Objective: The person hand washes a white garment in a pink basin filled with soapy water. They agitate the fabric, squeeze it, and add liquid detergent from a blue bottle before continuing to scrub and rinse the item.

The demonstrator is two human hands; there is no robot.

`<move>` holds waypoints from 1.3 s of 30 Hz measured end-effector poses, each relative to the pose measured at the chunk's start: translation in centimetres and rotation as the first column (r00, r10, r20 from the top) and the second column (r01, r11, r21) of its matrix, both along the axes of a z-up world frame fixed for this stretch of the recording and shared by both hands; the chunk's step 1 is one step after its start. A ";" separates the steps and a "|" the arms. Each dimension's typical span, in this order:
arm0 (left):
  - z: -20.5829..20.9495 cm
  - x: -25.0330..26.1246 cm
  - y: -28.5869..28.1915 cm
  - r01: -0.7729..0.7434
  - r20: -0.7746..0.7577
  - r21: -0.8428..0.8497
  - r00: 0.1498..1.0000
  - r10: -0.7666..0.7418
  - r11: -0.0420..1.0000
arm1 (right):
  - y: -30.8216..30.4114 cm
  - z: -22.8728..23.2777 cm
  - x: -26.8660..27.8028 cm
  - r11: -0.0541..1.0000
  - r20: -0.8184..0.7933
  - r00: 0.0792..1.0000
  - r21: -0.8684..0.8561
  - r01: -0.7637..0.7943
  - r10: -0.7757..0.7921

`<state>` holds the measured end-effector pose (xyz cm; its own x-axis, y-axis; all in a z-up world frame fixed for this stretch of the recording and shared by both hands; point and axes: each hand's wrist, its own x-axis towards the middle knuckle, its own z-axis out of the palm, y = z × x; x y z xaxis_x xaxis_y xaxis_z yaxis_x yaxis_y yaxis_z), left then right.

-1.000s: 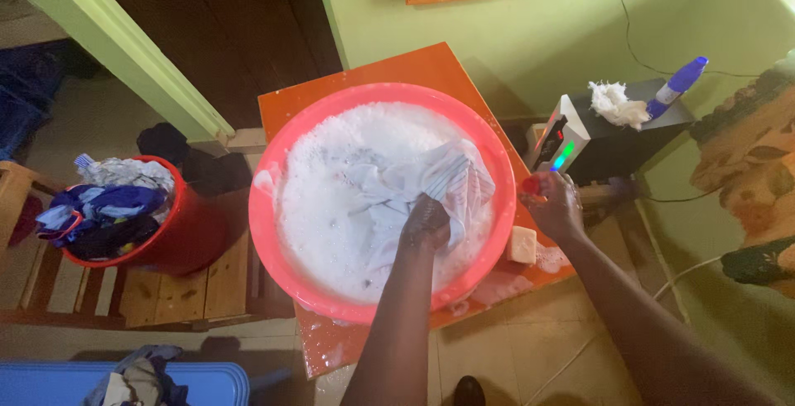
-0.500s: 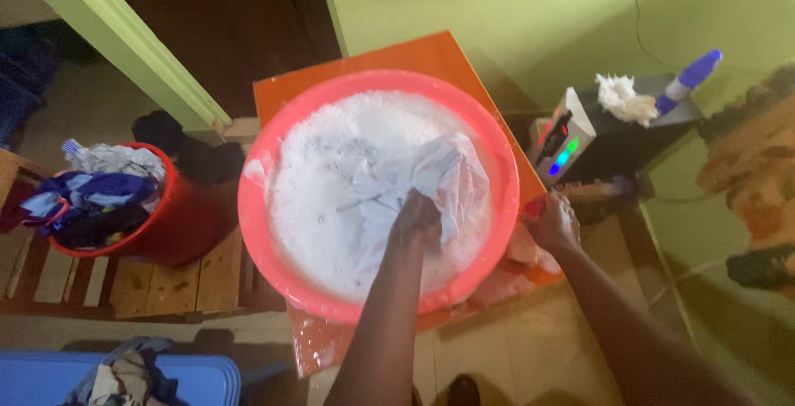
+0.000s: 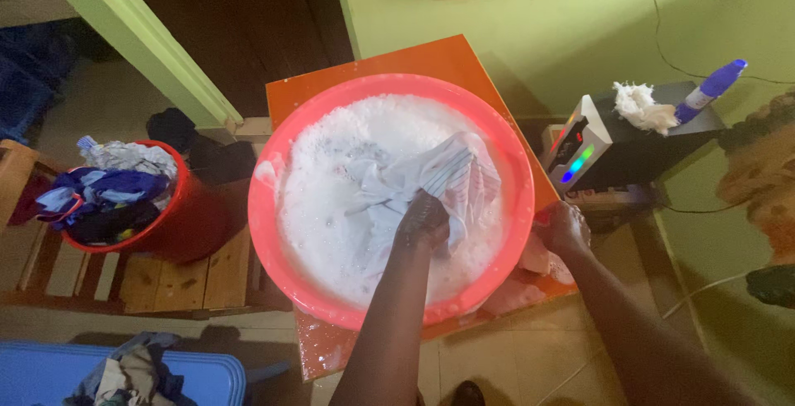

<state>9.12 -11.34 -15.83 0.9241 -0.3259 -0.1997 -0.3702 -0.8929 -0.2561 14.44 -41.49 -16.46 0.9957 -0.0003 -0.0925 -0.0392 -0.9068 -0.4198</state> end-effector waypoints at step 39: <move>15.4 -5.1 6.0 -0.598 -0.484 -0.568 0.798 -0.359 -0.566 | 9.4 24.7 -4.5 0.548 0.568 0.741 0.514 -0.660 0.359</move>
<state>3.98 -5.35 -0.45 0.9466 -0.2954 -0.1288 0.2563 0.4478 0.8566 9.90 -32.09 8.29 0.7494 0.4274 0.5057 0.6225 -0.1945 -0.7581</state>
